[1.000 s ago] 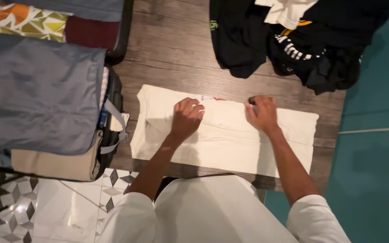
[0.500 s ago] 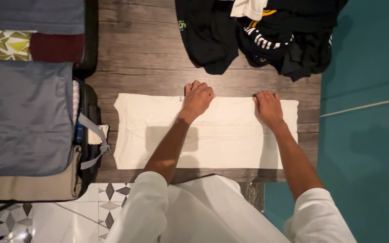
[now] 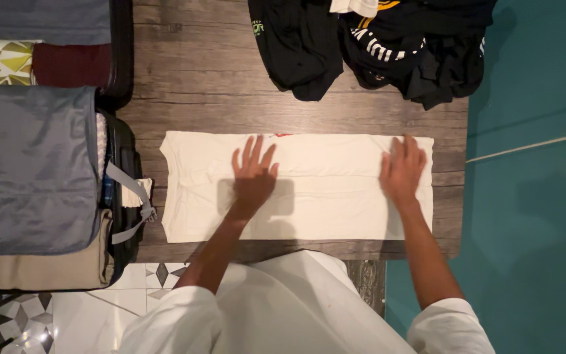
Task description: The person folds a maroon cloth and places it into an open suitcase. They then pick up a white t-shirt, fold it neatly on a wooden table, and place it into the suitcase. The person repeats this process with another white t-shirt.
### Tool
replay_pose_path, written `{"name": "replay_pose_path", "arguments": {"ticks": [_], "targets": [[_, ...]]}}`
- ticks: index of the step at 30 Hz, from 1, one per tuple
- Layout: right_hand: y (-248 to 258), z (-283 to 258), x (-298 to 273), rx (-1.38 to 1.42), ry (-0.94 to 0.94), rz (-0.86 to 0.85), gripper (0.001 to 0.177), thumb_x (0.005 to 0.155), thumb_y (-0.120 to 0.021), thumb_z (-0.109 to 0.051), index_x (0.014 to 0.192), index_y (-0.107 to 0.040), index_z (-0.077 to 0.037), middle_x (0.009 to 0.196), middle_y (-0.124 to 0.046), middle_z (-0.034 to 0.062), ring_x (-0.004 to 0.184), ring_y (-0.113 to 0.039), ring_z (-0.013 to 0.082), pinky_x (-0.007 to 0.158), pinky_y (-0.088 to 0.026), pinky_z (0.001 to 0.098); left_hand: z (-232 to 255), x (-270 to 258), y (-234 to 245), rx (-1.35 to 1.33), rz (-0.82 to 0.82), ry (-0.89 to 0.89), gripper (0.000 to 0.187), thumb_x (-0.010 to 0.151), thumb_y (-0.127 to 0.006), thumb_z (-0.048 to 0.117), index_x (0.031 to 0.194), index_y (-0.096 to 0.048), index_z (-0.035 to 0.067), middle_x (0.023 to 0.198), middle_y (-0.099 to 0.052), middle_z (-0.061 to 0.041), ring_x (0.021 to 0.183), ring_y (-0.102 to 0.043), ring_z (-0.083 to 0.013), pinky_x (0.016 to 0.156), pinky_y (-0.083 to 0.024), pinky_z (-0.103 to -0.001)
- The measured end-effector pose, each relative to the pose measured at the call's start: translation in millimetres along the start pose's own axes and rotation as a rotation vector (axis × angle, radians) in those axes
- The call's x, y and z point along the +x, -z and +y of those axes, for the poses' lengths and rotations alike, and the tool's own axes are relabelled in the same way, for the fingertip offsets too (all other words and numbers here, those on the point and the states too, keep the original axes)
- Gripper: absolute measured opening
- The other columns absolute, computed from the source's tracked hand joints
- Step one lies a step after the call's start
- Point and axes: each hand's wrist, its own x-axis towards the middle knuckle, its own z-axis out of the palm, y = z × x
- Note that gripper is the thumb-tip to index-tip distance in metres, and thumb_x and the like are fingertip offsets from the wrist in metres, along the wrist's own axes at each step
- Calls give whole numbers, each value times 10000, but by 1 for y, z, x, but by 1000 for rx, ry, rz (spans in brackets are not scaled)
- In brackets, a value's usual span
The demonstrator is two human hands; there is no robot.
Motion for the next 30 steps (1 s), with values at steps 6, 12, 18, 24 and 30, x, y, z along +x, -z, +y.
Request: {"name": "replay_pose_path", "arguments": {"ticks": [6, 12, 18, 24, 30], "targets": [[2, 23, -8, 12, -49, 41, 507, 1005, -473, -161, 1490, -517, -22, 1636, -367, 284, 1550, -303, 426, 1251, -156, 637, -13, -16, 15, 74, -80, 15, 708, 841, -795, 379, 1464, -574, 127, 1587, -405, -225, 1471, -370, -406, 1115, -287, -690], [5, 4, -24, 184, 79, -52, 542, 1067, -476, -255, 1558, -445, -30, 1665, -288, 284, 1557, -239, 452, 1240, -141, 623, -26, -22, 25, -7, -107, 2, 689, 873, -755, 431, 1461, -578, 118, 1576, -410, -263, 1474, -349, -433, 1126, -251, -695], [5, 47, -38, 32, -19, 59, 595, 970, -508, -151, 1544, -488, 3, 1647, -337, 319, 1552, -248, 479, 1236, -101, 632, -57, -55, 66, -20, -41, 144, 480, 931, -735, 356, 1341, -649, 122, 1472, -545, -181, 1444, -423, -388, 1161, -258, -622], [-9, -41, -29, 335, 207, 191, 550, 837, -569, 6, 1387, -572, 27, 1403, -546, 283, 1403, -452, 460, 1236, -322, 548, -79, -90, 105, -136, -59, 196, 579, 793, -763, 266, 1330, -637, 90, 1413, -575, -179, 1411, -408, -380, 1131, -286, -568], [-18, -204, -24, 490, 417, -156, 303, 831, -622, -38, 1112, -717, -104, 1168, -671, 120, 1159, -561, 330, 978, -414, 494, -66, -85, 119, -162, -82, 146, 683, 672, -718, 89, 1343, -592, 108, 1259, -630, -139, 1305, -485, -366, 1112, -250, -579]]}}
